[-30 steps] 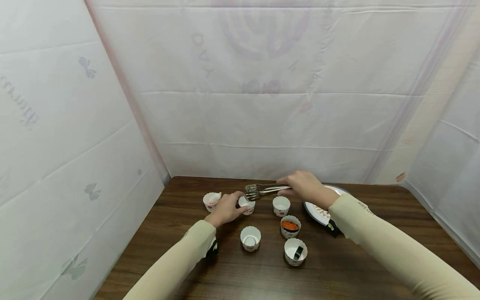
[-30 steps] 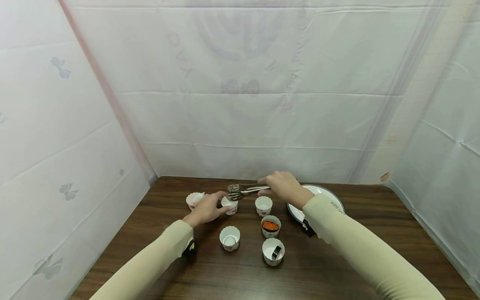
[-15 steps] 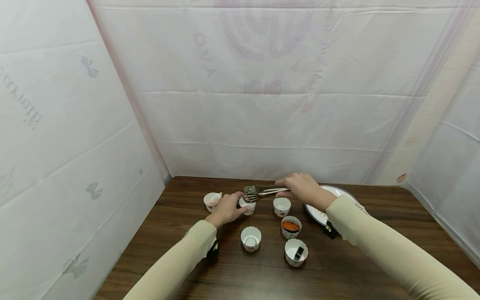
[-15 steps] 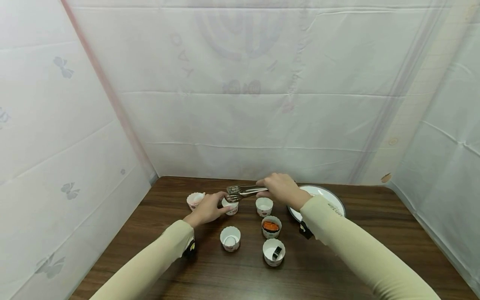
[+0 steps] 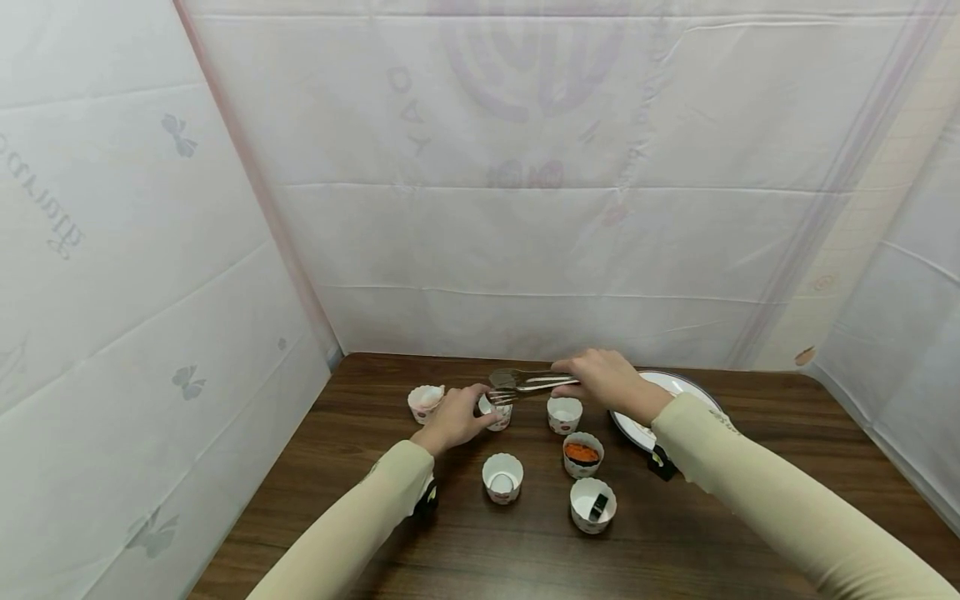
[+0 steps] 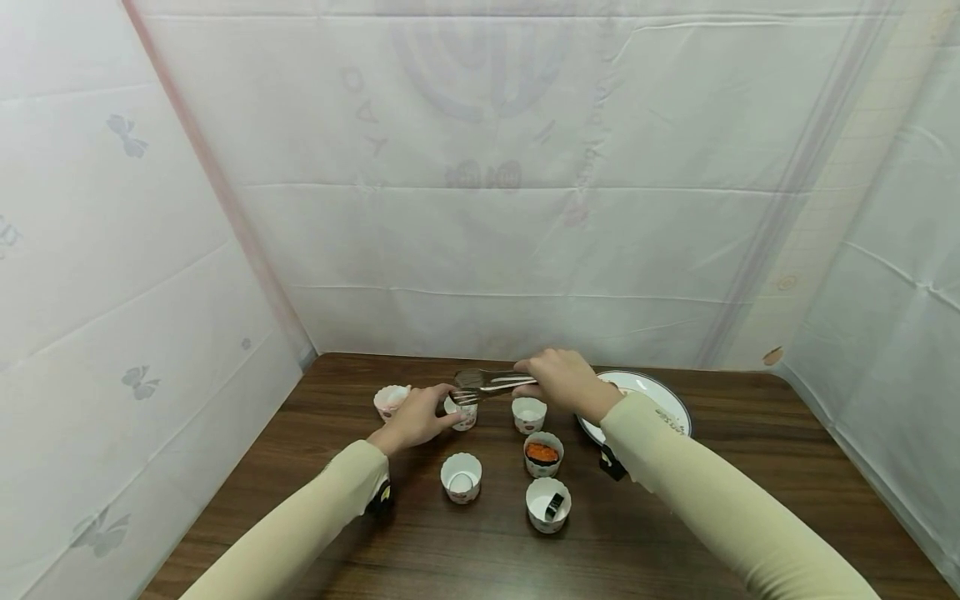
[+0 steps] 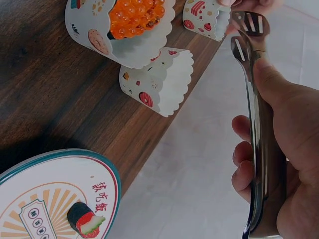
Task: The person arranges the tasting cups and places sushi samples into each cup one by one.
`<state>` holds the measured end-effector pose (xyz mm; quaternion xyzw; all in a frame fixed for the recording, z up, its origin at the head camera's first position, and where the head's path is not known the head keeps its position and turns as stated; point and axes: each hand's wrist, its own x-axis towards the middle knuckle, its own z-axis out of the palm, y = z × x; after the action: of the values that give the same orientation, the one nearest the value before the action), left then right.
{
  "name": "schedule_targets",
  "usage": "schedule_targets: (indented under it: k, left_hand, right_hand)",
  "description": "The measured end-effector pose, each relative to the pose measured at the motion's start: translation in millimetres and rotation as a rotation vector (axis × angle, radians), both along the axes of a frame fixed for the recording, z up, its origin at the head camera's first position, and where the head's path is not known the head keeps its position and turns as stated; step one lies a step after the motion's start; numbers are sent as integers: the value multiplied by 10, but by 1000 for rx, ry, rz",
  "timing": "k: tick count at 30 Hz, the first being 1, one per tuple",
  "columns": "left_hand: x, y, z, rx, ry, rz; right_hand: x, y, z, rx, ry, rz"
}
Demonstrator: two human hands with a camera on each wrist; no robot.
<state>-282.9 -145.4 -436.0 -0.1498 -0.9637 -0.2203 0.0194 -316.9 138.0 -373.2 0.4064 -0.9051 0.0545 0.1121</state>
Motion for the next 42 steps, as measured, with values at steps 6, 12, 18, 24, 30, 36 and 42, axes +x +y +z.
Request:
schedule_targets:
  k: [6,12,18,24,30,36,42]
  left_hand:
    - [-4,-4,0,-10,-8,-4]
    - [-5,-6,6,3,-19,-17]
    - [-12,0,5,-3,-12,-30]
    - [-21,-3,18,-15,-12,-20]
    - [-31,-14,47,-13,-17,-20]
    - [-40,-35,52,-2,-24,-21]
    - [-43,-66,53,30,-22,-35]
  right_hand:
    - [-6,21,-7,-3,-1,-12]
    - [-1,38,-13,-5,-6,-27]
    - [17,68,-9,-11,-23,-35]
    - [12,134,7,3,-26,-57]
    - [8,222,48,7,-61,-87]
    - [-1,339,64,-4,-67,-78]
    - [-27,471,46,-15,-65,-82]
